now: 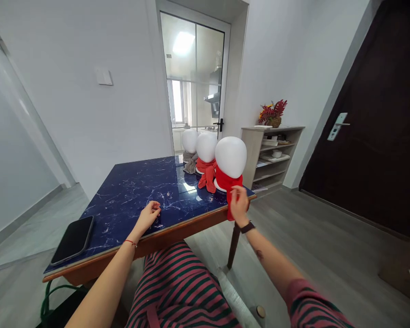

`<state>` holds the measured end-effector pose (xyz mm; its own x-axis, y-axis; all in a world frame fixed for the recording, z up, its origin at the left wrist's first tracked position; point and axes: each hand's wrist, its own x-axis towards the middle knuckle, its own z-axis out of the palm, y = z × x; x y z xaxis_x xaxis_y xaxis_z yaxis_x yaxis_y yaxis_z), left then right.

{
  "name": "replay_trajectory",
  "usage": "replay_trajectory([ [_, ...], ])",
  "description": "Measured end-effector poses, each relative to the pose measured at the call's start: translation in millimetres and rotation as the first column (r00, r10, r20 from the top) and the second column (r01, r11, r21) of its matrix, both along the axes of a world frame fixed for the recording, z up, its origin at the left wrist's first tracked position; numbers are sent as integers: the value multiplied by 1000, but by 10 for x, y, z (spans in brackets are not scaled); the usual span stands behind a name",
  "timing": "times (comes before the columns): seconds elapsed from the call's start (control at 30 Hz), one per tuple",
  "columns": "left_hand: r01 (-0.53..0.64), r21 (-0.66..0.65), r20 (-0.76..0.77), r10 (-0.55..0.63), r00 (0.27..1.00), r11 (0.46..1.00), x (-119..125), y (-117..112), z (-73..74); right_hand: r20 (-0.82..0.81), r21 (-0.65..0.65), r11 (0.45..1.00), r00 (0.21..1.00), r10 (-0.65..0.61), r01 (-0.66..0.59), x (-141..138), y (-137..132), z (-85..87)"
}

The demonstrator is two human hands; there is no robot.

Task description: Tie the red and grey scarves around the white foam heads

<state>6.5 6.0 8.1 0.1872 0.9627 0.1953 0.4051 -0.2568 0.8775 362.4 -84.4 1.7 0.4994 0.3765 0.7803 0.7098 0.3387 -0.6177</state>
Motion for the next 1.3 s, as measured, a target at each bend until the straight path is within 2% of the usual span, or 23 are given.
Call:
replay_trajectory([
  [0.03,-33,-21,-7,33,999,999,33,45,19,-72,-22,995,992,-99,98,262,33,16],
  [0.1,-90,-51,-17,89,996,995,156,144,66,-179,-153,972,963,-204,178,721,166,60],
  [0.17,-102,-59,-7,102,995,993,377,223,115,-224,-262,951,948,-226,164,1055,355,93],
  [0.23,-49,-61,23,51,998,997,697,244,153,-258,-336,933,940,-225,131,1253,557,98],
  [0.33,116,-103,80,-108,991,988,1289,154,164,-322,-412,906,916,-241,94,1356,809,67],
  [0.47,350,-142,169,-326,930,926,2042,4,89,-361,-448,890,895,-261,79,1361,966,-7],
  [0.53,403,-119,192,-377,906,907,2333,17,59,-337,-456,887,908,-249,74,1373,977,-46],
  [0.63,408,-64,178,-392,903,911,2641,157,63,-278,-484,874,940,-200,42,1417,964,-76],
  [0.77,348,18,112,-348,931,937,2819,388,65,-214,-538,843,966,-146,8,1461,965,-81],
  [0.83,320,37,24,-321,947,947,2840,455,30,-189,-544,839,975,-120,-2,1465,974,-100],
  [0.97,289,92,-212,-265,941,953,2851,457,-57,-165,-553,832,985,-57,-45,1480,989,-186],
  [1.07,273,128,-297,-226,928,954,2866,394,-75,-168,-547,835,985,-41,-58,1507,992,-244],
  [1.17,256,135,-326,-201,924,957,2877,361,-66,-204,-521,850,978,-42,-73,1532,992,-260],
  [1.3,268,136,-279,-223,934,954,2884,382,-69,-253,-488,870,965,-64,-70,1544,990,-232],
])
